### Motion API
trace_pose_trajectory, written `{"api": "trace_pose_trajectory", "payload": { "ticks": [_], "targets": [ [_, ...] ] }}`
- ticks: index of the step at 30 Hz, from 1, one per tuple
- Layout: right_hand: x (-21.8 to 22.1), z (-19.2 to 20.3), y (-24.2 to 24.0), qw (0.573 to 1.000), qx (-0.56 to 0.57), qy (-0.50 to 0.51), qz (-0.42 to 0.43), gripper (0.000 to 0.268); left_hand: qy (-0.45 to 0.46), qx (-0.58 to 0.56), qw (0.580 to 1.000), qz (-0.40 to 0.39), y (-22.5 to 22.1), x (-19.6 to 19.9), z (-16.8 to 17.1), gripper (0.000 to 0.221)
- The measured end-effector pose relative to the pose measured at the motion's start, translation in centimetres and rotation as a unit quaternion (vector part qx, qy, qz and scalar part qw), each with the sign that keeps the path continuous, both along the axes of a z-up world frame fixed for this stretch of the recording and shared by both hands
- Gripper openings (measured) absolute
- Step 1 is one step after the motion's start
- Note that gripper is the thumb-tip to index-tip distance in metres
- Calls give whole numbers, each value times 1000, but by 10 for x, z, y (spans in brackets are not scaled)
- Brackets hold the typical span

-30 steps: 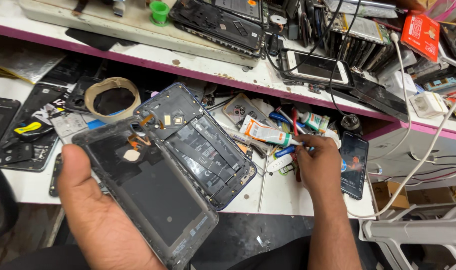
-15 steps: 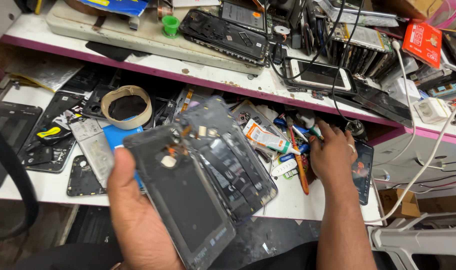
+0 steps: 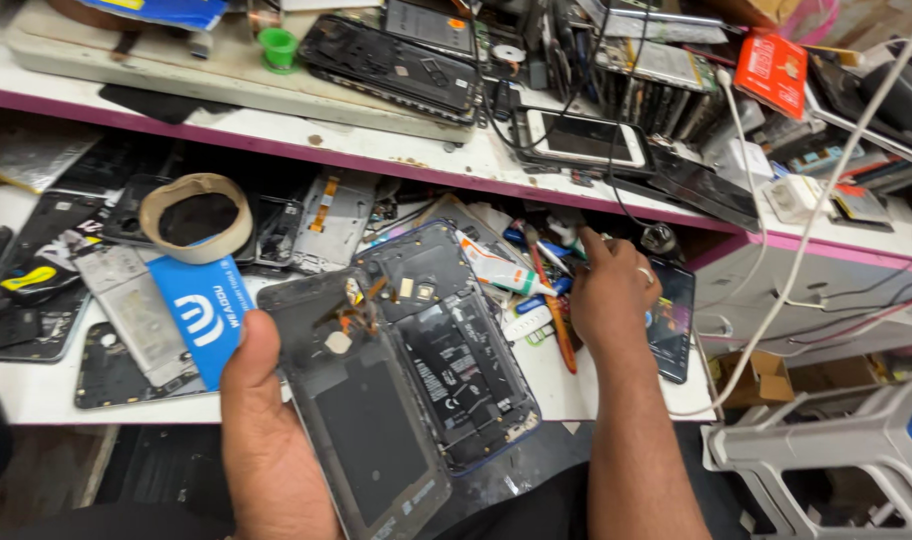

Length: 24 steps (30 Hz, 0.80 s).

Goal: The person applies adhesive from a small tube onto the internal frame of a disassembled mobile phone before reattaching the rear cover.

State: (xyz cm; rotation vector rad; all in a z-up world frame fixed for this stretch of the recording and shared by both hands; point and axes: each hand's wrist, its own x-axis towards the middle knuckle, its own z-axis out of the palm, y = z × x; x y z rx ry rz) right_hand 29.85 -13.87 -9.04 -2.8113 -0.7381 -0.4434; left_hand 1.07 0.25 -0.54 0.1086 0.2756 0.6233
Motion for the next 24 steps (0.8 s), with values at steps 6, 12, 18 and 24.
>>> {"api": "trace_pose_trajectory", "payload": {
  "ticks": [6, 12, 18, 24],
  "targets": [
    [-5, 4, 3, 997, -5, -42, 57, 42, 19, -3, 1000, 19, -3, -3, -1, 62],
    [-13, 15, 9, 995, 17, 34, 89, 69, 27, -5, 999, 27, -7, -9, -3, 62],
    [-7, 8, 6, 992, 97, 33, 76, 41, 28, -7, 999, 20, -10, -9, -2, 62],
    [15, 16, -25, 971, 237, -10, -26, 27, 33, -7, 999, 17, -8, -6, -3, 61]
  ]
}}
